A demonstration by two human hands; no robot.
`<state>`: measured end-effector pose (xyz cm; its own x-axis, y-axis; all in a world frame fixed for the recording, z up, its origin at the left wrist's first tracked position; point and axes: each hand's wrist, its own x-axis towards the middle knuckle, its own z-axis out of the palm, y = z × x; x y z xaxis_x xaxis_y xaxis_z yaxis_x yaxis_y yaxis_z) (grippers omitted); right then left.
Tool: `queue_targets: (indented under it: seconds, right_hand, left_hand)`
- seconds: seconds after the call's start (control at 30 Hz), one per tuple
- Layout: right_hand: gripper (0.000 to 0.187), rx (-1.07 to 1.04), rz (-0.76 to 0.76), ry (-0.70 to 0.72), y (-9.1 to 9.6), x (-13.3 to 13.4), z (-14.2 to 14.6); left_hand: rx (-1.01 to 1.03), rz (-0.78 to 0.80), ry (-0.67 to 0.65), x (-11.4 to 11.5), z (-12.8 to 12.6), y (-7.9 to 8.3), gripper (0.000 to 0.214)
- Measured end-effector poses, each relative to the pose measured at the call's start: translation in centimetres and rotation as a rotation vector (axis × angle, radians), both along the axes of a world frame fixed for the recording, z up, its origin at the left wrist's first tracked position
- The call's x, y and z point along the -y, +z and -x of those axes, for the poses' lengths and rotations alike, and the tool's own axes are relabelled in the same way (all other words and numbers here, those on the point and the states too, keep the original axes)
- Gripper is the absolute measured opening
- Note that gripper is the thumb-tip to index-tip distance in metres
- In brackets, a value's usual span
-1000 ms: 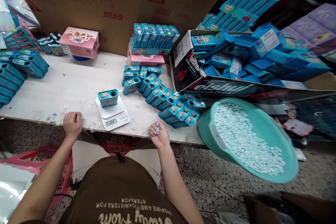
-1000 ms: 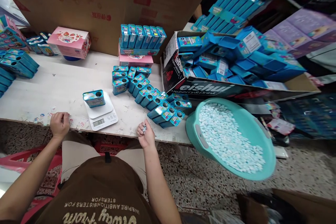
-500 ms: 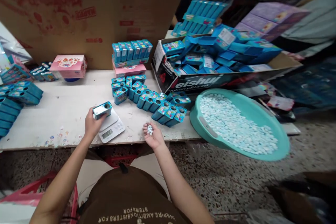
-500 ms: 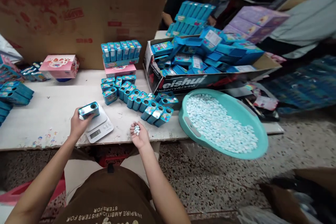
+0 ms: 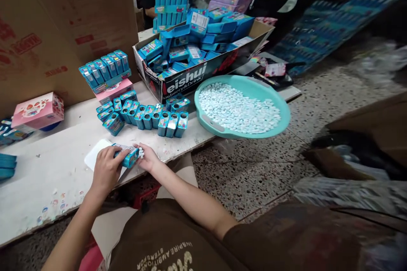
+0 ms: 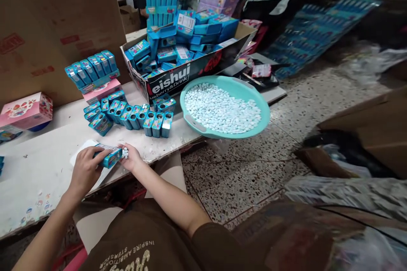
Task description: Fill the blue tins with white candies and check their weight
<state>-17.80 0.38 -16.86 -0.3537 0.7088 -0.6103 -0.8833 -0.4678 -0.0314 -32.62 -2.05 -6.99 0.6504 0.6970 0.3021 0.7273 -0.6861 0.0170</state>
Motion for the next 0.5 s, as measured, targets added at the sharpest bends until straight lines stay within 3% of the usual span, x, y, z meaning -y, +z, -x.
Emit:
queue_targets:
  seconds: [0.5]
  right_hand:
    - [0.014,-0.088,-0.003,-0.017,-0.5,-0.7,0.3]
  left_hand:
    - [-0.112,-0.030,0.034,-0.3,-1.6,0.7,0.046]
